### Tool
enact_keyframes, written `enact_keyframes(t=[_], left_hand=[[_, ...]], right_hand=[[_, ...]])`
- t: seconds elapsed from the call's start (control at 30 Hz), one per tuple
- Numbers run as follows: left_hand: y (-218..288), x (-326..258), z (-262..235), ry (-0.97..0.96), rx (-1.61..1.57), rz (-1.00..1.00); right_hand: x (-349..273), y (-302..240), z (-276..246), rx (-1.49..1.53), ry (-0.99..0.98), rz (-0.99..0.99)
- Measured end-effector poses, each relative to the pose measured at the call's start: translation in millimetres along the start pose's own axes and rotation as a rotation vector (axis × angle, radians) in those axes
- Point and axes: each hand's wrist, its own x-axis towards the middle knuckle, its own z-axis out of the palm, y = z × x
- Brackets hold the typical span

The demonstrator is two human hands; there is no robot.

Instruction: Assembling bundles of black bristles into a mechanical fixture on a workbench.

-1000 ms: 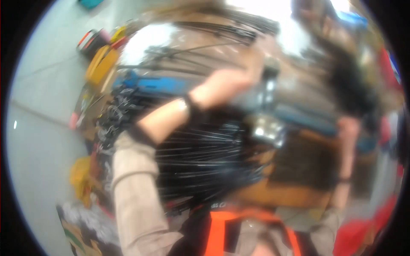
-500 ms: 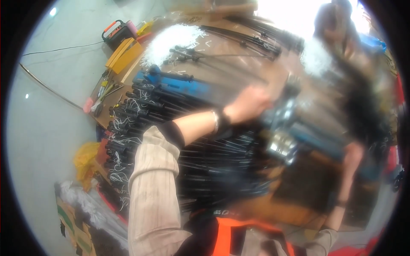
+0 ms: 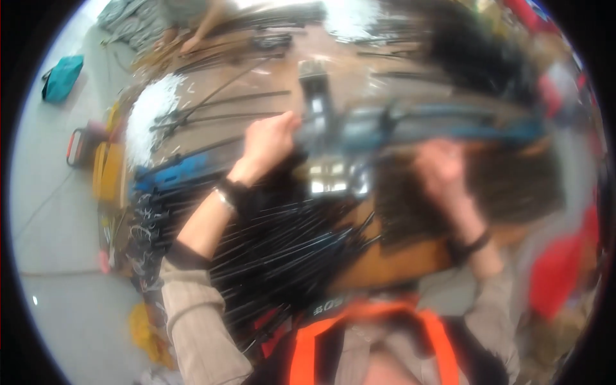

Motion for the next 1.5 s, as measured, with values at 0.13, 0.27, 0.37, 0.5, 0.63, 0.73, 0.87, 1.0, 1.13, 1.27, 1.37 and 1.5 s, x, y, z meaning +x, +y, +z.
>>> enact_keyframes(t=[0.13,0.27,0.37,0.5,0.63,0.73,0.87,1.0,1.13,1.27,1.37,1.5], left_hand=[[-2,-2,-1,0.030,-0.034,0.026],[5,-4,0,0.055,-0.048,0.066],[-1,-4,0,0.094,-0.001,0.097],[-4,-3,9,0.185,0.118,0.186],[-8,6,12,0.231,0.141,0.297],[-54,21,7,0.338,0.225,0.412],[-93,-4,-21,0.467,0.454,0.466],[-48,-67,-44,0.167,0.446,0.262],[61,-150,-55,-0.491,0.143,0.113],[59,-186,-33,-0.278,0.206,0.070],[57,-187,-25,-0.250,0.128,-0.013],[55,-171,-23,-0.298,-0.124,0.038]], right_hand=[[11,-22,4,0.077,-0.004,0.015],[14,-31,22,0.327,-0.138,0.155],[14,-29,32,0.478,-0.170,0.210],[18,-25,38,0.663,-0.192,0.328],[18,-42,6,0.484,-0.421,0.269],[-14,-55,-8,0.191,-0.466,-0.070],[-41,-47,3,0.234,-0.432,-0.043],[-29,-38,9,0.256,-0.599,-0.179],[-4,-45,11,0.409,-0.641,-0.079],[7,-55,10,0.402,-0.691,0.105],[3,-37,0,0.586,-0.846,0.320],[-14,-32,-6,0.628,-0.752,0.357]])
